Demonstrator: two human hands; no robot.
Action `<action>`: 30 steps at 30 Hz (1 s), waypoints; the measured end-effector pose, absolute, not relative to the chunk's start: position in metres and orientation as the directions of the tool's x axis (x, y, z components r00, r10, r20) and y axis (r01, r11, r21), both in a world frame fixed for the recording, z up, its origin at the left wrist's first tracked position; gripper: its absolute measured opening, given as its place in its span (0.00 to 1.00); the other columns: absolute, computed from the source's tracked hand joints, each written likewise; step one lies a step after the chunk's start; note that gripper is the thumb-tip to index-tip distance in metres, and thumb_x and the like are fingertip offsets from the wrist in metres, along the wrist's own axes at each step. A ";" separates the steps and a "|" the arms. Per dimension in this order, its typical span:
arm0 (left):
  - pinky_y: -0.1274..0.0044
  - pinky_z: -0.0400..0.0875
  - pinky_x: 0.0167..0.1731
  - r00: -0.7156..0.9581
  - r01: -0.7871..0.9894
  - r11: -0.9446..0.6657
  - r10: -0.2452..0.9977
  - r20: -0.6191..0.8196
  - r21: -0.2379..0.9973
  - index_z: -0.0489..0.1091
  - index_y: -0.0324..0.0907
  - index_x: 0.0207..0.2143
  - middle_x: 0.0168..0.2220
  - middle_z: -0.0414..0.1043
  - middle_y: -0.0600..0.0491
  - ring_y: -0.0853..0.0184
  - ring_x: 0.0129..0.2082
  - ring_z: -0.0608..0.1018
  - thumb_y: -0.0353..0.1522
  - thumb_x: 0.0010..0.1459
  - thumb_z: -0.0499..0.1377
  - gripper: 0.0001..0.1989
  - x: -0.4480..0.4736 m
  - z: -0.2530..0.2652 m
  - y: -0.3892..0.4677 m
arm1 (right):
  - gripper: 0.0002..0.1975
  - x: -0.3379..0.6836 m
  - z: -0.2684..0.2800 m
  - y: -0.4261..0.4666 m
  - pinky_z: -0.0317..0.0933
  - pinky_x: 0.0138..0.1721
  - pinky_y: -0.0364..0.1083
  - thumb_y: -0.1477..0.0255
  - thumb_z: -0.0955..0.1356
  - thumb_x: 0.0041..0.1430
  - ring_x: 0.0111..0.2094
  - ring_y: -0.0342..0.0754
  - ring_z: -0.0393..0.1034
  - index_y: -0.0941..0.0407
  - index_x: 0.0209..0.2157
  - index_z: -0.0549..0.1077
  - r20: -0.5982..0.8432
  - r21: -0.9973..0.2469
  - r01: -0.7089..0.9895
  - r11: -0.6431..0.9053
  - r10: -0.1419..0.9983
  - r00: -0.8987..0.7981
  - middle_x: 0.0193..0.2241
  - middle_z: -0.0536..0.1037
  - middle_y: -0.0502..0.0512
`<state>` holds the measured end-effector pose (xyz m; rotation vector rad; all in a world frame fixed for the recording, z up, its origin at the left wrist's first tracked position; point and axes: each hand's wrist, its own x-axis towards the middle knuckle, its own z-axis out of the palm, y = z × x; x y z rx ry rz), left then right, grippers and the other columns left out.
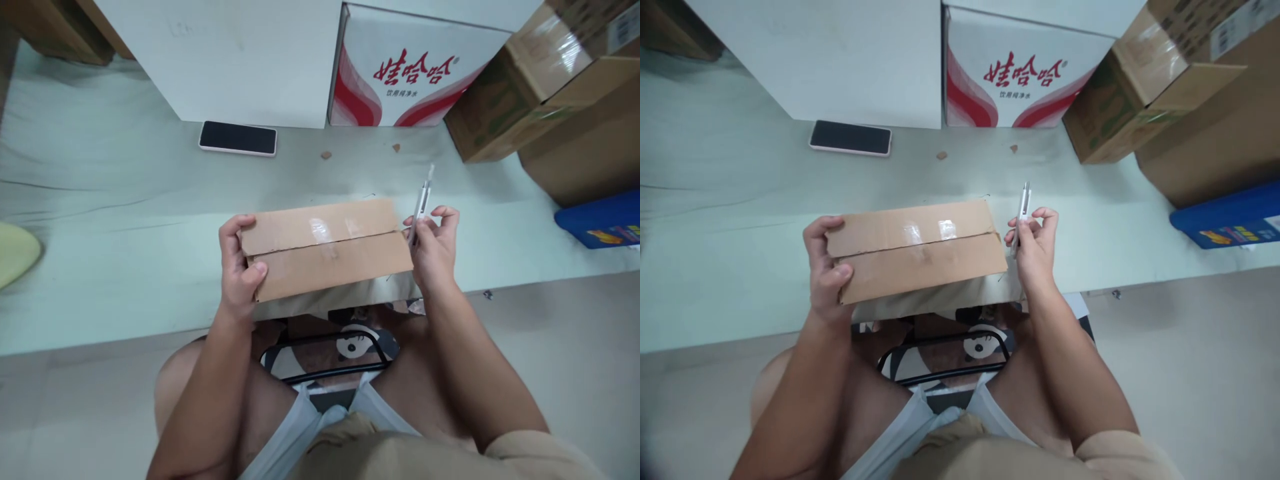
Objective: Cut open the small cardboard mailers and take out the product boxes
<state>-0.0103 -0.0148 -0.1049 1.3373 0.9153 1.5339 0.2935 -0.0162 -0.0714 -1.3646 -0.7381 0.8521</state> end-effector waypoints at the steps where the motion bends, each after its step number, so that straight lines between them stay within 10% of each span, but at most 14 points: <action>1: 0.64 0.72 0.42 -0.034 -0.133 -0.347 0.938 0.346 0.928 0.68 0.54 0.55 0.51 0.67 0.51 0.57 0.46 0.72 0.51 0.48 0.70 0.34 -0.010 -0.104 -0.016 | 0.20 0.292 -0.073 -0.016 0.65 0.24 0.40 0.64 0.72 0.48 0.21 0.39 0.70 0.48 0.38 0.59 -0.003 -0.995 -0.085 0.047 0.861 0.509 0.28 0.76 0.41; 10: 0.70 0.71 0.39 -0.014 -0.085 -0.414 0.910 0.415 0.906 0.67 0.55 0.56 0.50 0.66 0.52 0.62 0.43 0.71 0.50 0.50 0.68 0.32 -0.010 -0.109 -0.012 | 0.17 0.306 -0.059 -0.011 0.68 0.29 0.39 0.70 0.73 0.43 0.28 0.39 0.72 0.51 0.39 0.74 0.024 -0.911 -0.334 0.242 0.840 0.542 0.26 0.75 0.44; 23: 0.66 0.76 0.43 0.003 -0.107 -0.410 0.911 0.413 0.906 0.64 0.57 0.57 0.50 0.64 0.51 0.60 0.43 0.72 0.52 0.53 0.65 0.31 -0.005 -0.111 -0.014 | 0.07 0.254 0.012 -0.057 0.59 0.20 0.44 0.65 0.74 0.58 0.22 0.42 0.67 0.50 0.38 0.80 0.424 -0.905 0.021 0.424 0.900 0.100 0.25 0.74 0.47; 30: 0.64 0.77 0.43 0.019 -0.080 -0.425 0.904 0.428 0.902 0.63 0.57 0.58 0.51 0.64 0.50 0.59 0.44 0.72 0.54 0.53 0.64 0.33 -0.007 -0.112 -0.015 | 0.07 0.235 0.003 -0.064 0.59 0.22 0.44 0.64 0.71 0.64 0.24 0.42 0.68 0.48 0.38 0.83 0.317 -0.936 0.192 0.296 0.944 0.092 0.26 0.77 0.49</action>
